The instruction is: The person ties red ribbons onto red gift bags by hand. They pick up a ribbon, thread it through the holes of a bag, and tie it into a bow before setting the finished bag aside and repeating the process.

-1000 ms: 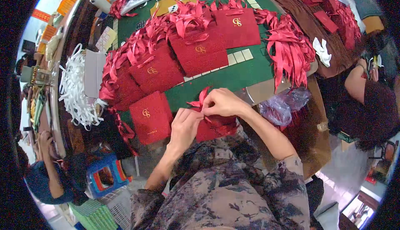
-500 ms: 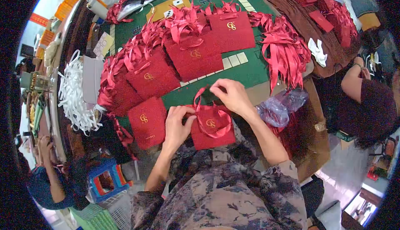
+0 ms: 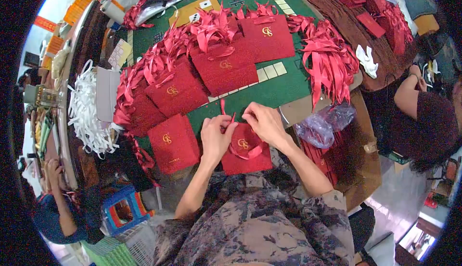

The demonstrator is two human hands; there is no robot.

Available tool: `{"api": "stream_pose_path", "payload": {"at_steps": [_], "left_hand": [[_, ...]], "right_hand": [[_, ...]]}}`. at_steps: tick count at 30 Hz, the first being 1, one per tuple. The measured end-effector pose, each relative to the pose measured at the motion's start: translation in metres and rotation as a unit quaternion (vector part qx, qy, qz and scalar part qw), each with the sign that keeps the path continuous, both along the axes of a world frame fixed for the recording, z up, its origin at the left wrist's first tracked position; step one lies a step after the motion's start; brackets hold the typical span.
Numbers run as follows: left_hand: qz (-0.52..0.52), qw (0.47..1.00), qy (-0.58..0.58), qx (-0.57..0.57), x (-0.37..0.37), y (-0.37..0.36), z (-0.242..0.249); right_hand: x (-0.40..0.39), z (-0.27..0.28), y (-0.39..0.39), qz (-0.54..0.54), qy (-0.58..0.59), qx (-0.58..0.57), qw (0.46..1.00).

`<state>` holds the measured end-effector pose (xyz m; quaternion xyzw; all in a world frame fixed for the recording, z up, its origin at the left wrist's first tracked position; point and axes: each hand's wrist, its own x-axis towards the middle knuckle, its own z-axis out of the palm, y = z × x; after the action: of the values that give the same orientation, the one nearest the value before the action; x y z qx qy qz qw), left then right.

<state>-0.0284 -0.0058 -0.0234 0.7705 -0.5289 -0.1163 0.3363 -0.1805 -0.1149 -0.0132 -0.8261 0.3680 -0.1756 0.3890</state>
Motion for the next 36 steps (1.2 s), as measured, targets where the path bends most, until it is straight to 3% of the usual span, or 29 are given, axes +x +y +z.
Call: {"api": "stream_pose_path", "payload": {"at_steps": [2, 9, 12, 14, 30, 33, 35, 36], "left_hand": [[0.016, 0.997, 0.074, 0.008, 0.0, -0.001, -0.003], [0.017, 0.999, 0.039, -0.002, -0.001, -0.002, -0.005], [0.035, 0.998, 0.046, 0.012, -0.002, -0.003, -0.005], [0.042, 0.99, 0.112, -0.072, -0.005, -0.002, -0.006], [-0.008, 0.996, 0.054, -0.076, -0.011, 0.005, 0.011], [-0.041, 0.992, 0.094, -0.08, -0.01, 0.008, 0.01], [0.03, 0.977, 0.13, -0.169, -0.013, 0.012, 0.02], [0.021, 0.974, 0.17, -0.147, -0.009, 0.018, 0.018]], "right_hand": [[0.0, 0.0, 0.005, -0.043, -0.035, 0.062, 0.997], [0.011, -0.007, 0.011, -0.056, -0.077, 0.045, 0.994], [0.008, -0.014, 0.01, -0.054, -0.074, 0.108, 0.99], [0.006, -0.016, 0.01, -0.049, -0.11, 0.138, 0.983], [0.002, 0.0, 0.015, -0.033, -0.153, 0.175, 0.972], [-0.002, 0.009, 0.014, -0.033, -0.11, 0.177, 0.978], [-0.007, 0.008, 0.011, -0.055, -0.16, 0.205, 0.964], [-0.01, 0.005, 0.008, -0.057, -0.161, 0.203, 0.964]]}}
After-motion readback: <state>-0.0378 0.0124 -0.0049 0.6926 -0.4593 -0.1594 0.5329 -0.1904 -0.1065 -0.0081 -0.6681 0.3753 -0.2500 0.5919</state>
